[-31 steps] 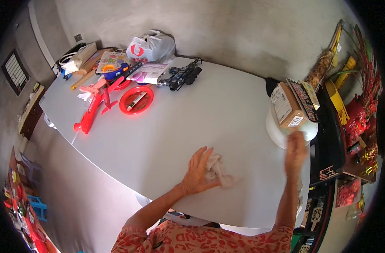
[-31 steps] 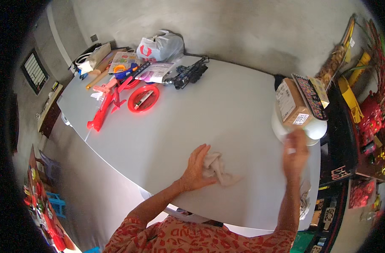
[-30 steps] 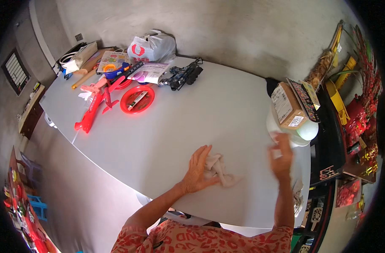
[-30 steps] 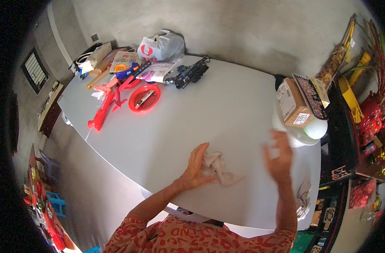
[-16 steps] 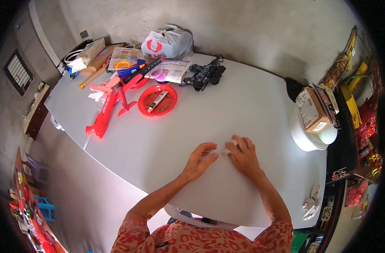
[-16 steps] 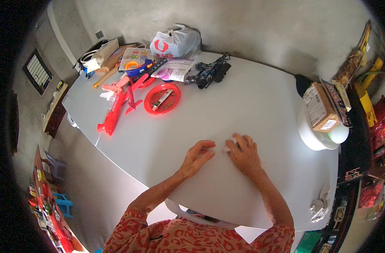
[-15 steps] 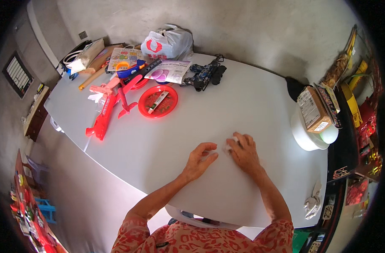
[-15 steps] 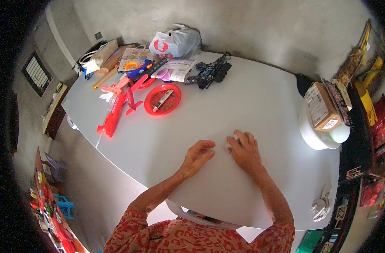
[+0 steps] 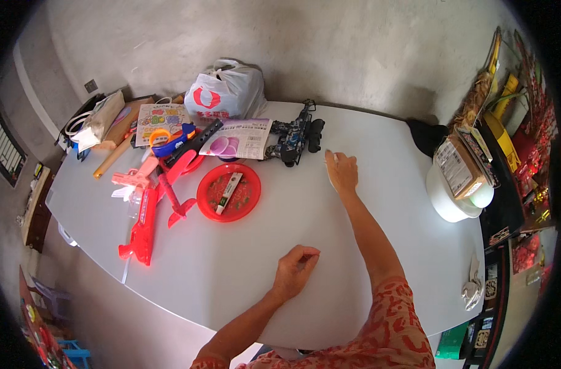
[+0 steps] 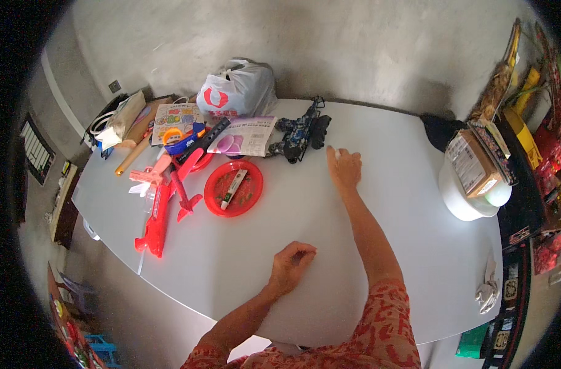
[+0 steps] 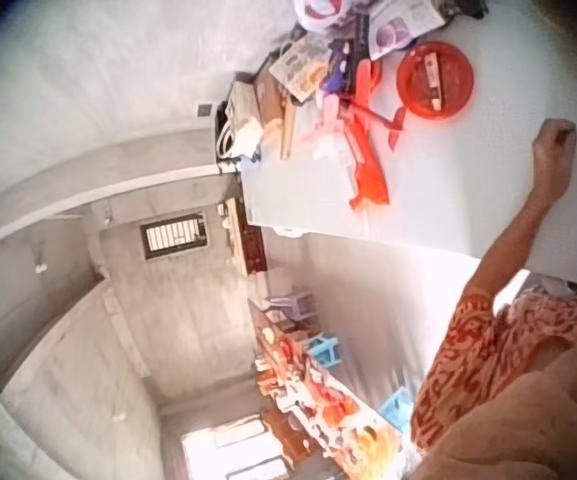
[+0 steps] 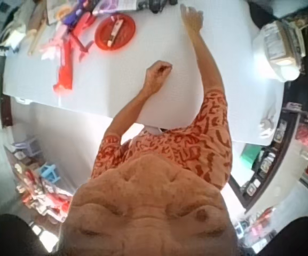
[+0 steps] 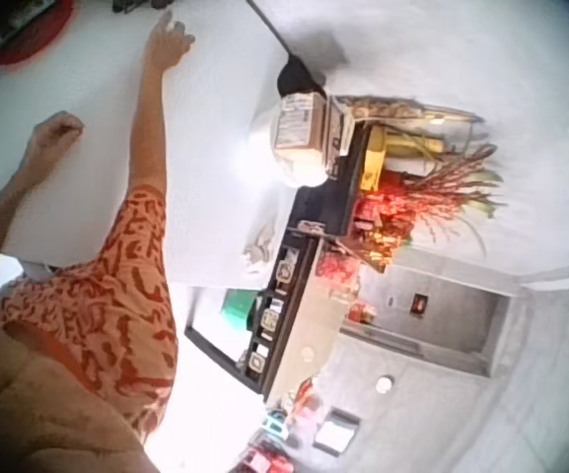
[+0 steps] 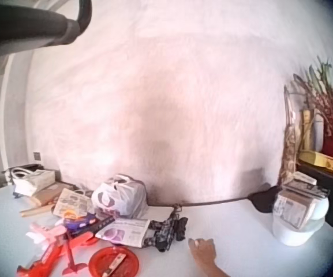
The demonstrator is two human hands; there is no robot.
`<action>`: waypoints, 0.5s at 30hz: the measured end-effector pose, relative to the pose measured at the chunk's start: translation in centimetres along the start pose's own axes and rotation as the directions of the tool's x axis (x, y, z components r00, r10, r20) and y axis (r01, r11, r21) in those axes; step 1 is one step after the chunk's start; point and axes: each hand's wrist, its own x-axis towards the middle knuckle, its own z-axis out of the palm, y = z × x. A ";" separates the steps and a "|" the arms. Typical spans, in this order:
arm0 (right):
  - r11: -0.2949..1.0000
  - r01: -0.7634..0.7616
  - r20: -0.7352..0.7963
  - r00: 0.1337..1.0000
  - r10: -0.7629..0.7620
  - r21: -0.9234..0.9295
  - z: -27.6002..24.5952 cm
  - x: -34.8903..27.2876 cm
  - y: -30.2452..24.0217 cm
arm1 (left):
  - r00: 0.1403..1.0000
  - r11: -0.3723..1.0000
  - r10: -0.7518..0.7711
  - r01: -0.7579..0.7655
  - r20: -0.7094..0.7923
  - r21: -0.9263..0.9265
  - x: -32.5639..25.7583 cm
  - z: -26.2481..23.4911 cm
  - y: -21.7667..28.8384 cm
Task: The person wipes a blue plastic container, a small box, a cardboard box, and a notebook with a cloth on a white table. They place the cleaned items into a white bowl on the table.
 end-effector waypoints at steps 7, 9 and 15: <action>0.984 -0.136 0.167 0.974 0.155 -0.118 3.6 4.5 -4.0 | 0.994 0.991 0.105 -0.105 0.005 0.085 0.3 0.1 0.8; 0.983 -0.156 0.160 0.972 0.170 -0.096 3.3 4.5 -4.3 | 0.994 0.992 0.109 -0.109 0.004 0.059 0.4 0.1 0.6; 0.980 -0.181 0.102 0.980 0.173 0.078 0.2 2.8 -0.1 | 0.990 0.986 0.141 -0.140 -0.002 0.084 0.3 0.0 0.6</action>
